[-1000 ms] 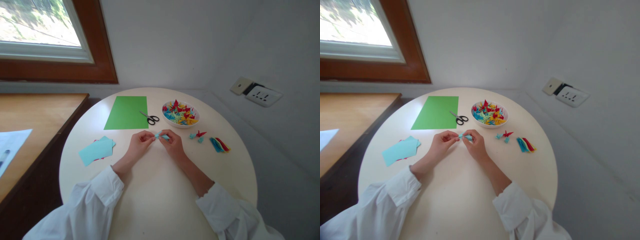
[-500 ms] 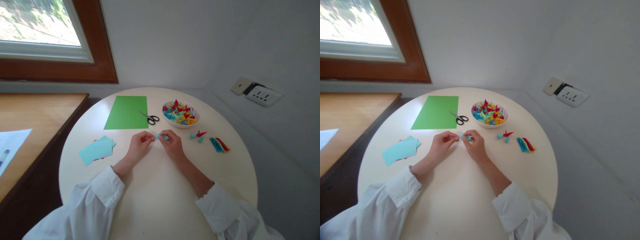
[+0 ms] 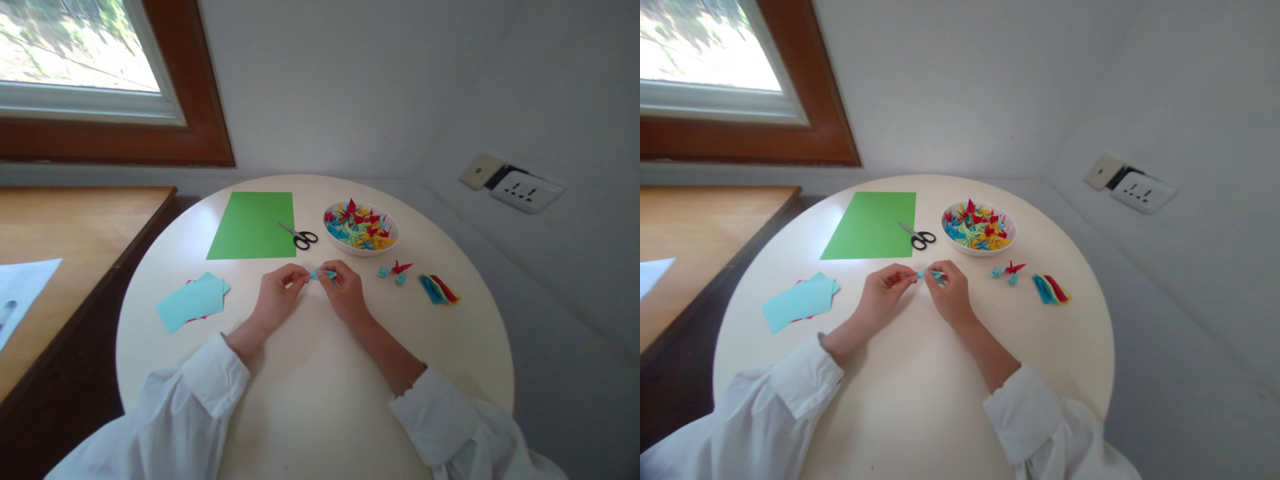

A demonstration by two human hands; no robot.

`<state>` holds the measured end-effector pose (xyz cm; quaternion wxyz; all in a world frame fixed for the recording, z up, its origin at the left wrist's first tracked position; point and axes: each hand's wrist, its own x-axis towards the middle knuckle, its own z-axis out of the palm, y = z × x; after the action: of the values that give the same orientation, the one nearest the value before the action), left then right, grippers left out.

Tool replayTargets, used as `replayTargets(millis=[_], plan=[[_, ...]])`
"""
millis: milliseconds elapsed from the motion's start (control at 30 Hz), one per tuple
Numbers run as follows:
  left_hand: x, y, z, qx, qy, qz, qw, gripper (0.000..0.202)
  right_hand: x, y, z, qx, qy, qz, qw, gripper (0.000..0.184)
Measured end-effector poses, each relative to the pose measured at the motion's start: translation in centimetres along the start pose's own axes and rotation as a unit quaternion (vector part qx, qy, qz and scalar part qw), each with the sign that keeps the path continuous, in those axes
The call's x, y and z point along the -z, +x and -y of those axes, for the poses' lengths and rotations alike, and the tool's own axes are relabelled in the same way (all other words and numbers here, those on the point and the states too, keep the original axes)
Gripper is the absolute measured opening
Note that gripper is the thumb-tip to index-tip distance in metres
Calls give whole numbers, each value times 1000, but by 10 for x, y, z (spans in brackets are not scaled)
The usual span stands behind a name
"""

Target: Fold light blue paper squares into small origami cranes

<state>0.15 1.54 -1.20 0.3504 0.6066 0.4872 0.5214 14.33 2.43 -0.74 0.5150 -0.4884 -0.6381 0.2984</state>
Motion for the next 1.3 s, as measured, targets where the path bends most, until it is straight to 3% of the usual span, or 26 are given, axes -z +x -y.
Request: replayTargets(millis=[1033, 1300], plan=[[-1, -3, -10, -4, -7, 8, 1000, 5, -2, -2, 2, 29, -41, -20, 999, 10], [-2, -2, -15, 54, -62, 13, 997, 17, -1, -3, 5, 70, -67, -5, 995, 7]])
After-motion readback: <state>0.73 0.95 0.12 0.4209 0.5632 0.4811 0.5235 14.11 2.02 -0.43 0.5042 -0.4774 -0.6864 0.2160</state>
